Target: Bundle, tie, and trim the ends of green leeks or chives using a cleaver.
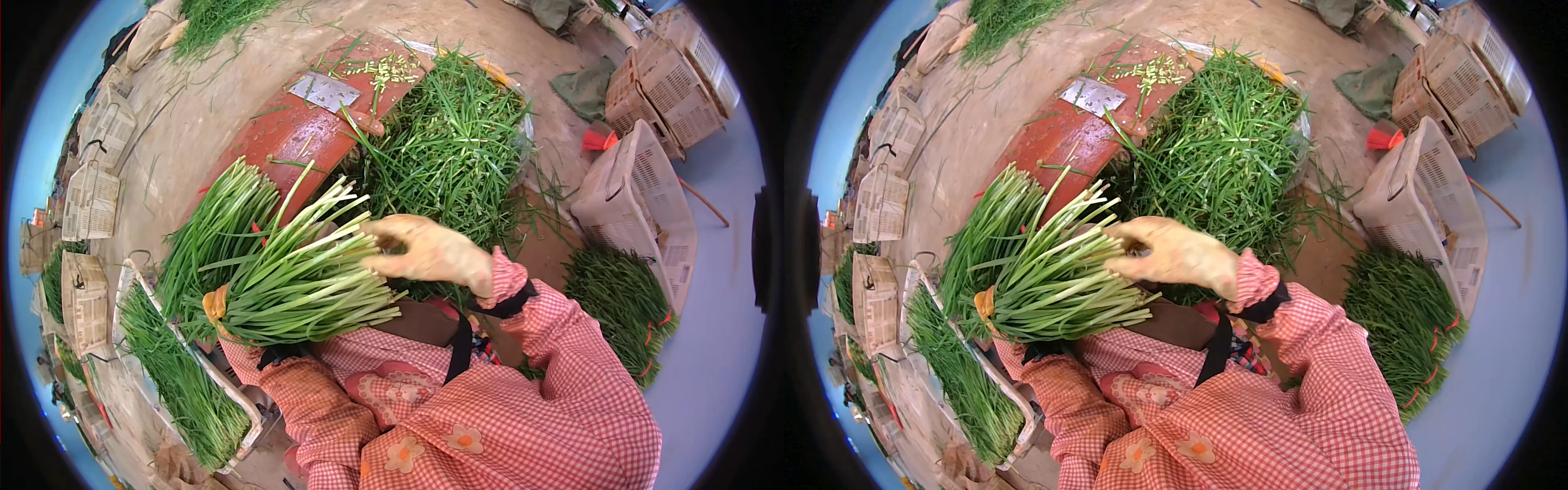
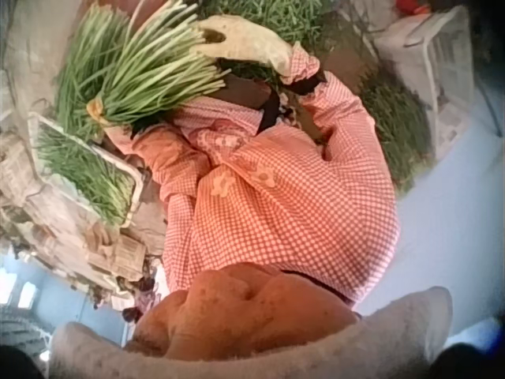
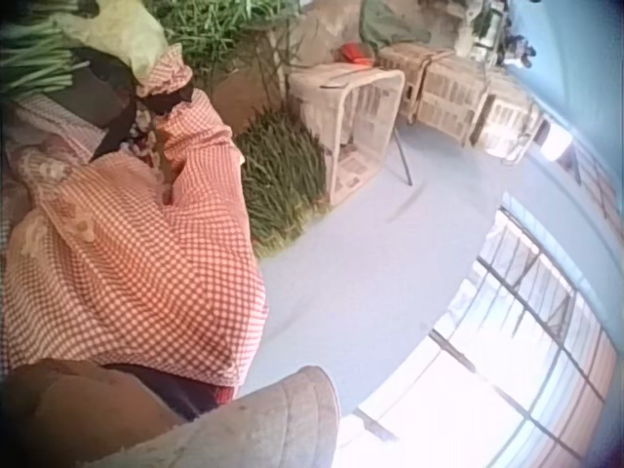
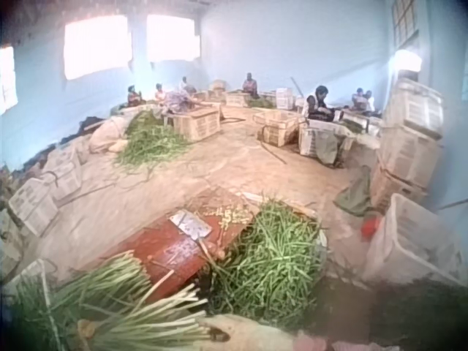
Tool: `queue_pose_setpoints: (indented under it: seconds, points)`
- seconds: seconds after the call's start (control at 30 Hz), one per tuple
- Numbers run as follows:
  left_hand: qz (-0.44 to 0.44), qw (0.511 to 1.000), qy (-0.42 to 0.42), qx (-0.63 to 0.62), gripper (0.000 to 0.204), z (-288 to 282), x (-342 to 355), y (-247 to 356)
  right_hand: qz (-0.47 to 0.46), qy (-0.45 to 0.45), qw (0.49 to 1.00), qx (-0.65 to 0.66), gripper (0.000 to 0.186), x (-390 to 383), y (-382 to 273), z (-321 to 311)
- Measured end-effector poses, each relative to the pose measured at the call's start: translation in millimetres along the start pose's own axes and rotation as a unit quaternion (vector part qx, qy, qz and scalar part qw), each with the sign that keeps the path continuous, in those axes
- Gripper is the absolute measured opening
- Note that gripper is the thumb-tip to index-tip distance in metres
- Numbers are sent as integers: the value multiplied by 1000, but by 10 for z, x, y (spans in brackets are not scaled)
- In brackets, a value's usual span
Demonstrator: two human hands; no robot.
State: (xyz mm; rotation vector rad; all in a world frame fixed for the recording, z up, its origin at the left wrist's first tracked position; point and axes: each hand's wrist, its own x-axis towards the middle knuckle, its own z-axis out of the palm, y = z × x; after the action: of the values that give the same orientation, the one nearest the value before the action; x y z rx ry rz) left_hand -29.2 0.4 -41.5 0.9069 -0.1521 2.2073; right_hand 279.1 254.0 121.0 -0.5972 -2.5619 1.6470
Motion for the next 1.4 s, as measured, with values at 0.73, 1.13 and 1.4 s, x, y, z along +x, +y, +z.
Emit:
queue_pose_setpoints:
  seconds: [0.73,1.13,1.4]
  points:
    - [30,998,-61,8,17,19,82,46,-210,95,958,-170,20,-26,-208,23]
    - [-2,991,128,26,35,285,134,315,-190,235,912,-277,19,395,-24,686]
    - [84,981,173,0,31,493,212,53,-245,213,871,-367,10,357,-156,619]
